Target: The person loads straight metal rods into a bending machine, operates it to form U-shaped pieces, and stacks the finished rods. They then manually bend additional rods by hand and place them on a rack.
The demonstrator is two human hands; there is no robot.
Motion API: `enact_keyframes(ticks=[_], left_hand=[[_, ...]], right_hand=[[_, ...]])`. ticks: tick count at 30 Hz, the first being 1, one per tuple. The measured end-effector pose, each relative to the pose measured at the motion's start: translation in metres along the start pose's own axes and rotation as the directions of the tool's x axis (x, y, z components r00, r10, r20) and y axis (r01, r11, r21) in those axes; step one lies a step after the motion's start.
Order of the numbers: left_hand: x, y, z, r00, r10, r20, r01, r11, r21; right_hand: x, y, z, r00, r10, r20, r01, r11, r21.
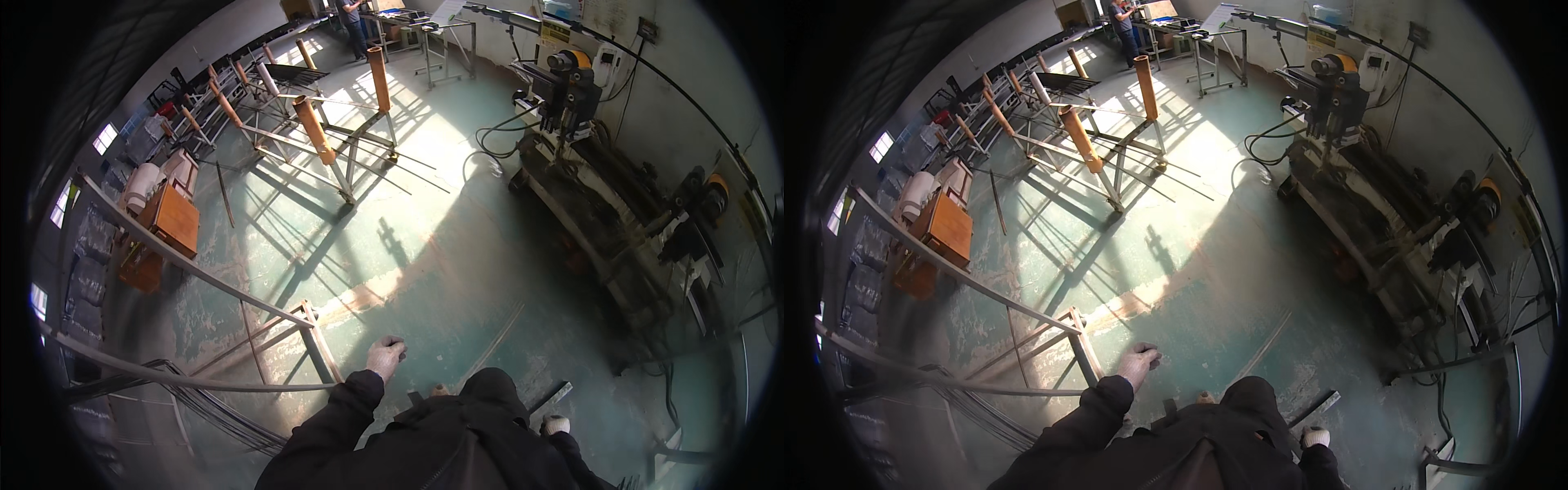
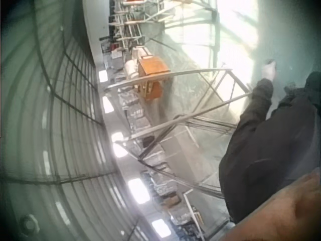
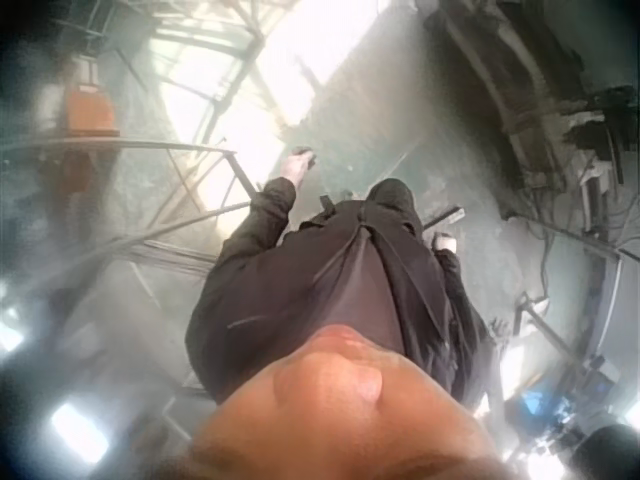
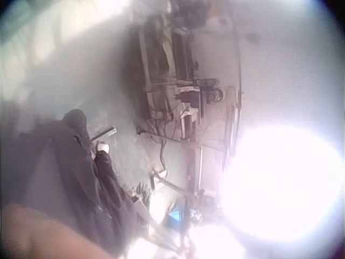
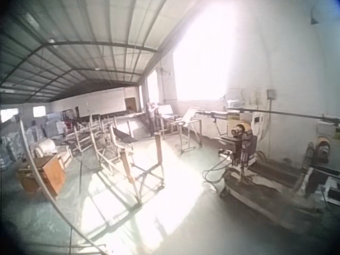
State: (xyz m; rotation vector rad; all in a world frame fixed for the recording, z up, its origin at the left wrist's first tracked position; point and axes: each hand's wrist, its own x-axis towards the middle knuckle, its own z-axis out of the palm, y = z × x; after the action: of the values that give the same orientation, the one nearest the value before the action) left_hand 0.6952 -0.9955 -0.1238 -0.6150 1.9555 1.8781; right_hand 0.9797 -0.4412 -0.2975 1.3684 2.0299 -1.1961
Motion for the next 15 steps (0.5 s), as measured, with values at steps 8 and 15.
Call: enact_keyframes(ticks=[8, 15], left_hand=[[0.214, 0.094, -0.017, 0.995, -0.084, -0.048, 0.079, 0.991, -0.106], [0.384, 0.192, -0.033, 0.964, -0.195, -0.181, 0.171, 0.975, -0.139]], right_hand=[[0.100, -0.106, 0.088, 0.926, -0.206, 0.316, 0.377, 0.491, -0.785], [0.261, -0.498, 0.172, 0.965, -0.167, 0.200, 0.133, 0.976, 0.173]])
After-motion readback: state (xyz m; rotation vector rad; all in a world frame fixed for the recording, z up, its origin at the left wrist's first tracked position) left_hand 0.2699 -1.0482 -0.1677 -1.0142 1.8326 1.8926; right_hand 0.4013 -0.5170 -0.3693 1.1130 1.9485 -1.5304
